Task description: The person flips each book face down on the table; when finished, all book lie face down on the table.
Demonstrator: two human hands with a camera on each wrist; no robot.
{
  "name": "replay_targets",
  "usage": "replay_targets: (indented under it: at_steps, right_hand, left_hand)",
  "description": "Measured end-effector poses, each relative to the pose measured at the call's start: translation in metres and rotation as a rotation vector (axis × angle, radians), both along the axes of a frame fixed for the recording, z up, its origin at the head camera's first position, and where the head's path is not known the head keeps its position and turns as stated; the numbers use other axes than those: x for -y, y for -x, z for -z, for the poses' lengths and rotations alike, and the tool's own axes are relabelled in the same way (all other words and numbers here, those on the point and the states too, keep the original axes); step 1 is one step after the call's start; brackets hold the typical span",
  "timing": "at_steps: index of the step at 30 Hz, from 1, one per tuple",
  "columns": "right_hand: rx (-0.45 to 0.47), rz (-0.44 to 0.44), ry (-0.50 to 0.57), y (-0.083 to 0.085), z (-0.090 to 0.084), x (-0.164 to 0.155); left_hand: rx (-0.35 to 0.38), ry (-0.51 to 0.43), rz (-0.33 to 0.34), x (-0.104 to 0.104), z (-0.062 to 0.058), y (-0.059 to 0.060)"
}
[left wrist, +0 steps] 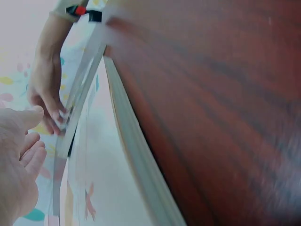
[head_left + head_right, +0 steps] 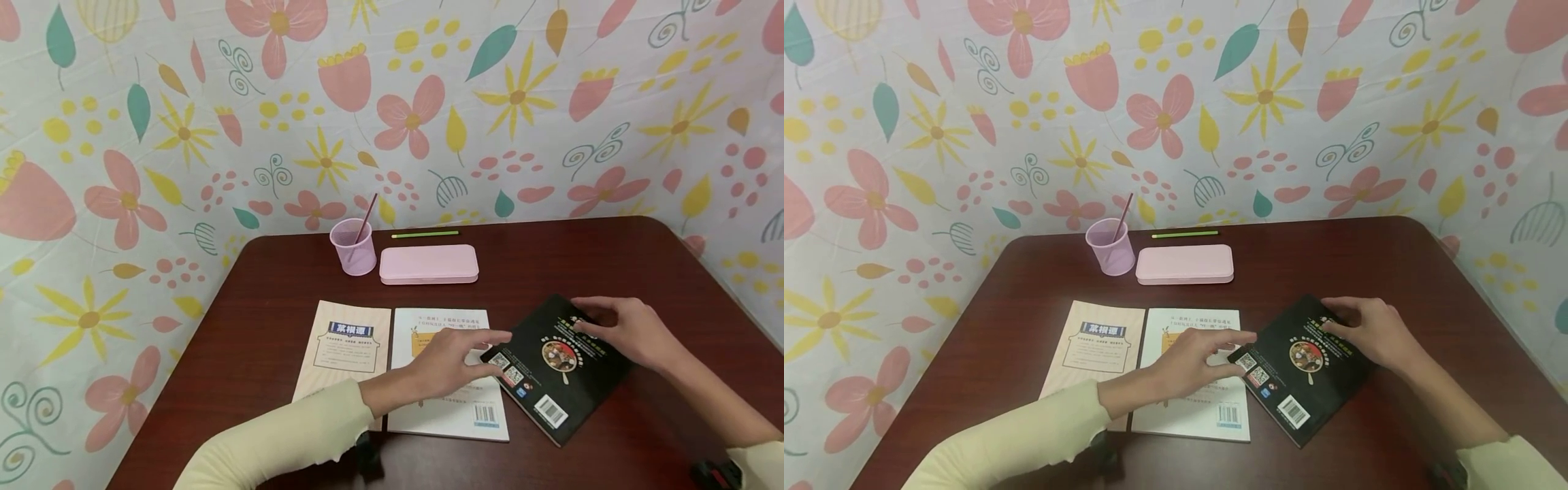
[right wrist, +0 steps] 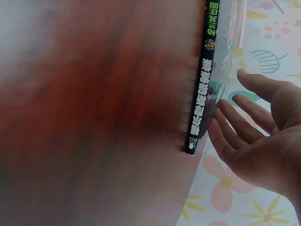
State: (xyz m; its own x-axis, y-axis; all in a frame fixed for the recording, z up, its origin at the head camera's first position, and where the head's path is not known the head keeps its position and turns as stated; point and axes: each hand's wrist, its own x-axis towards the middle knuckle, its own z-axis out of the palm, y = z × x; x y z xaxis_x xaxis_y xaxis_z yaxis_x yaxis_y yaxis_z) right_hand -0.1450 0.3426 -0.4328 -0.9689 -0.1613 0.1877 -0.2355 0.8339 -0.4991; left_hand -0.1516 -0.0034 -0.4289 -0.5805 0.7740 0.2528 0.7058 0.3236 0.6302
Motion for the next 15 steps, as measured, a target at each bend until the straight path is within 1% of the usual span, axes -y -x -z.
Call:
replay_targets:
  at_steps: [2,9,15]
  right_hand:
    - [0.000,0.005,-0.004,-0.004,0.001,-0.002]
    - [0.019,0.033,-0.003,-0.019,0.002,-0.010]
    - [-0.004,0.044,0.019,-0.029,0.004,-0.014]
  left_hand:
    - [0.011,0.020,-0.006,0.002,0.002,0.003]
    - [0.012,0.070,-0.026,0.005,0.007,0.013]
    - [0.051,0.082,-0.010,0.005,0.010,0.017]
